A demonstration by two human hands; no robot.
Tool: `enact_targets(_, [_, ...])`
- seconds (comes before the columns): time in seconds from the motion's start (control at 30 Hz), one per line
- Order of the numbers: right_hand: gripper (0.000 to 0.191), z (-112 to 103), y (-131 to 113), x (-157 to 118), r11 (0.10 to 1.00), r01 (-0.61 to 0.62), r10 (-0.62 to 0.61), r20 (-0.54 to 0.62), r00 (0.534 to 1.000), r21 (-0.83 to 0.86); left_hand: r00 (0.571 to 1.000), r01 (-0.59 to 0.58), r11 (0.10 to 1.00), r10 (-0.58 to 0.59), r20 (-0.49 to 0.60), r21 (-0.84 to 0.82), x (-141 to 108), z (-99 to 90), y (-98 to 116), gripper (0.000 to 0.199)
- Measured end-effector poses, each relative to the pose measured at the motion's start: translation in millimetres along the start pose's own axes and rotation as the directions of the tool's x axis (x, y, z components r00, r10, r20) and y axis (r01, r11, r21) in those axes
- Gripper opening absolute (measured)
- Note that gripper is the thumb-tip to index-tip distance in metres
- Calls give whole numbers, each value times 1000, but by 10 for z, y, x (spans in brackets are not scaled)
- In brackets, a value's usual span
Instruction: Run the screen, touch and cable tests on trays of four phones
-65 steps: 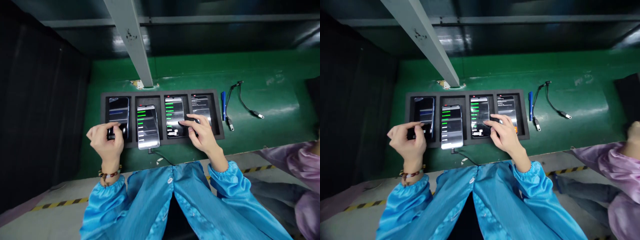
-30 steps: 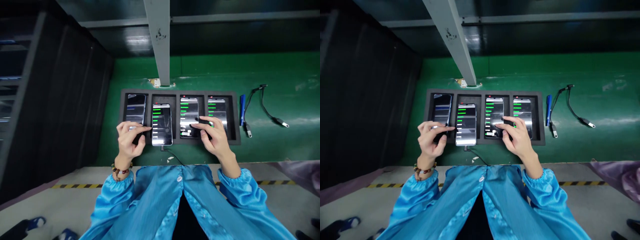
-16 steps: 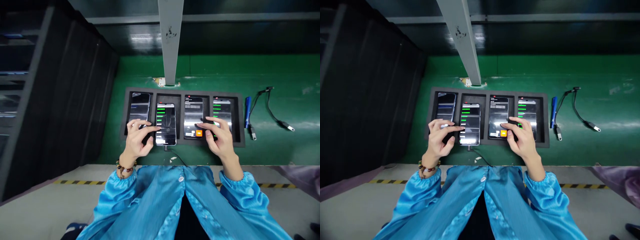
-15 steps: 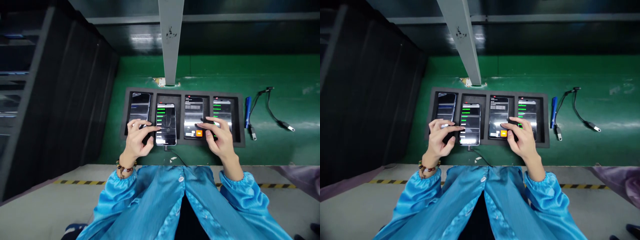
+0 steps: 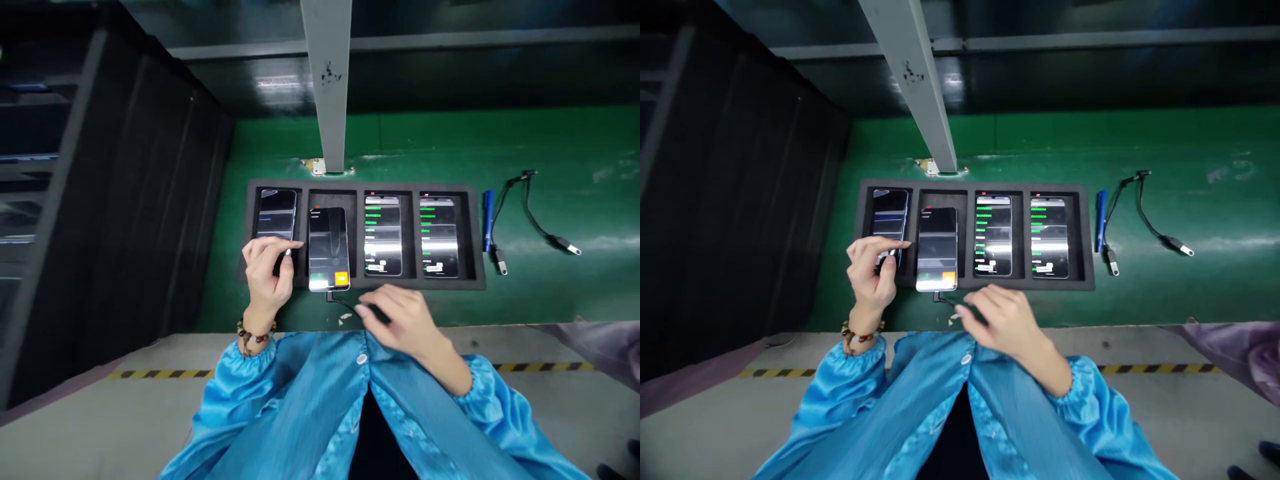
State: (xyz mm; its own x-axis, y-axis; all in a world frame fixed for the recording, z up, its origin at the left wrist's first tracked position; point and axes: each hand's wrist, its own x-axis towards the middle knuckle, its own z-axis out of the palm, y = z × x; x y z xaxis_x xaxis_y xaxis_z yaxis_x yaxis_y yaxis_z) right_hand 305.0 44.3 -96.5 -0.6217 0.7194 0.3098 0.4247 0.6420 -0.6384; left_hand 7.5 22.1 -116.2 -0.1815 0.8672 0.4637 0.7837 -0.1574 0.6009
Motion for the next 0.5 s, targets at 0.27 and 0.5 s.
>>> enact_targets(0.27, [35,659,-449,69,938,-235,264,85,961,-256,998,36,997,-40,46,69,-3,10,-18,29])
enact_targets(0.5, [38,869,-414,133,920,-301,298,-49,953,-252,1000,8,1000,-8,14,21,-15,22,-83,28])
